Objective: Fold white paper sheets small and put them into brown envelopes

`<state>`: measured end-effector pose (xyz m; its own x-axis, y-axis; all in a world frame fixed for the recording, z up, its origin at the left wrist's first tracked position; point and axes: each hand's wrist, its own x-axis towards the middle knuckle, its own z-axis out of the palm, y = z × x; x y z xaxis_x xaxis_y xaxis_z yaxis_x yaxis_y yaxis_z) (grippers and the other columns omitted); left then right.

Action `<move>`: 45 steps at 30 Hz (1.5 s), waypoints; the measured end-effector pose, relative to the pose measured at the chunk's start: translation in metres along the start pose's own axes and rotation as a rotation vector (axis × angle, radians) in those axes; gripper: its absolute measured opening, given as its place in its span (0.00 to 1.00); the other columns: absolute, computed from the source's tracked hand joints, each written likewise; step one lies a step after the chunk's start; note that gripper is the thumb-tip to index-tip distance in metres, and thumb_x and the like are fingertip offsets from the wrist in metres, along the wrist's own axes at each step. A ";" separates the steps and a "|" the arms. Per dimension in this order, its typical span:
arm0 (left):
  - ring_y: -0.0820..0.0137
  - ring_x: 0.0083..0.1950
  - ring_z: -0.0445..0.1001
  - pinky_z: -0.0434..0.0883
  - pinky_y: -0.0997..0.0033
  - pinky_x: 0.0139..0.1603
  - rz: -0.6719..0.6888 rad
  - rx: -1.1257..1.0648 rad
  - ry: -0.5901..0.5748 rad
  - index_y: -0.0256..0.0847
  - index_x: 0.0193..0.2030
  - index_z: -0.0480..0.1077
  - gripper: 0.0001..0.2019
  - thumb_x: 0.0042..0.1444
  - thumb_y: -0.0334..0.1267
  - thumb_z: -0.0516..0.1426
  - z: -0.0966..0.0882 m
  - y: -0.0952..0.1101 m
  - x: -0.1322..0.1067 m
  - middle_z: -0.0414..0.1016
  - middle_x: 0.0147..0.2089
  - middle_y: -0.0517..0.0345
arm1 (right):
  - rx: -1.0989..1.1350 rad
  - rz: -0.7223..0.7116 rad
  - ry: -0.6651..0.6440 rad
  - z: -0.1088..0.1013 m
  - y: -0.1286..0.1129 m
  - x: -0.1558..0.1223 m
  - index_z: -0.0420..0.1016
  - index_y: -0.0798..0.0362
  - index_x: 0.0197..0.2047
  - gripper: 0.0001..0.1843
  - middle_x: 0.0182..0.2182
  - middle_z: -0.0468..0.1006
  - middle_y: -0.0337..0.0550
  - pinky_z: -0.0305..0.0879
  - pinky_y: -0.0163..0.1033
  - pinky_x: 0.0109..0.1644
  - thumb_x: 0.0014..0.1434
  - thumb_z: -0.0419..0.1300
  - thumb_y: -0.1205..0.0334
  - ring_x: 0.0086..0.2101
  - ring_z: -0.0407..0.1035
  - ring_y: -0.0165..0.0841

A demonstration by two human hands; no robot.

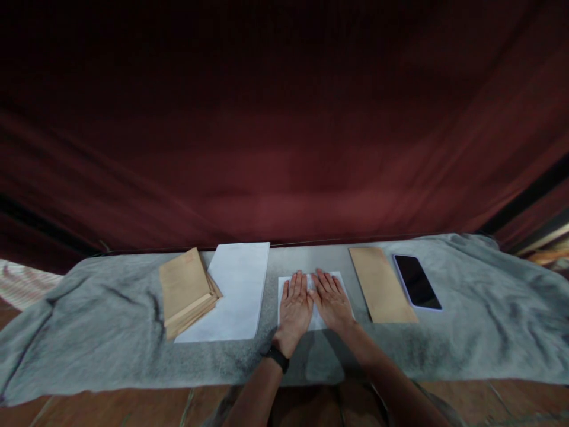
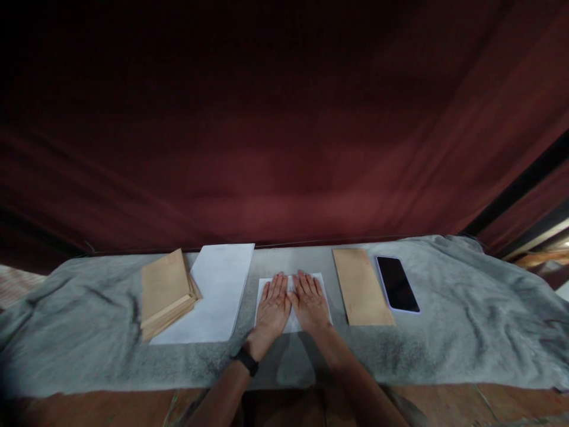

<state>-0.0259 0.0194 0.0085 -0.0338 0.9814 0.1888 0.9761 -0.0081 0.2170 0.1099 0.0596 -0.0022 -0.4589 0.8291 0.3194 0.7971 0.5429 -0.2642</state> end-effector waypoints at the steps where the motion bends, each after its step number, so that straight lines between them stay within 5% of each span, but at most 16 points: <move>1: 0.60 0.78 0.51 0.52 0.50 0.77 -0.003 0.004 0.000 0.31 0.74 0.56 0.28 0.68 0.33 0.43 -0.001 -0.001 0.000 0.55 0.76 0.41 | -0.004 0.004 0.012 0.001 0.001 0.000 0.62 0.57 0.72 0.29 0.70 0.61 0.53 0.49 0.57 0.73 0.74 0.43 0.55 0.70 0.54 0.45; 13: 0.59 0.78 0.50 0.53 0.53 0.77 -0.066 0.178 0.010 0.28 0.75 0.52 0.30 0.70 0.39 0.43 -0.008 -0.018 -0.008 0.52 0.77 0.40 | -0.145 0.062 0.186 0.008 0.018 -0.009 0.60 0.66 0.72 0.34 0.67 0.66 0.62 0.54 0.55 0.70 0.75 0.41 0.48 0.67 0.60 0.49; 33: 0.55 0.77 0.53 0.57 0.50 0.75 -0.124 0.173 0.083 0.26 0.74 0.55 0.30 0.71 0.44 0.42 -0.005 -0.028 -0.014 0.56 0.75 0.36 | -0.207 0.141 0.224 -0.002 0.033 -0.032 0.46 0.70 0.75 0.41 0.69 0.60 0.71 0.57 0.59 0.69 0.73 0.44 0.46 0.66 0.60 0.55; 38: 0.54 0.77 0.53 0.56 0.50 0.75 -0.128 0.175 0.065 0.25 0.74 0.55 0.31 0.71 0.45 0.42 -0.006 -0.028 -0.014 0.55 0.75 0.37 | -0.122 -0.011 0.209 -0.010 0.012 -0.036 0.37 0.63 0.78 0.38 0.71 0.57 0.63 0.57 0.58 0.70 0.75 0.44 0.52 0.69 0.57 0.49; 45: 0.54 0.78 0.51 0.56 0.50 0.75 -0.121 0.189 0.024 0.27 0.74 0.54 0.30 0.71 0.44 0.43 -0.011 -0.027 -0.013 0.52 0.76 0.37 | -0.042 -0.172 0.117 -0.010 -0.011 -0.042 0.46 0.58 0.77 0.33 0.71 0.59 0.55 0.56 0.56 0.72 0.74 0.47 0.57 0.69 0.56 0.43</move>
<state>-0.0545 0.0043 0.0107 -0.1566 0.9681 0.1958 0.9873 0.1482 0.0568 0.1239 0.0178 -0.0038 -0.5425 0.7022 0.4611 0.7278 0.6670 -0.1595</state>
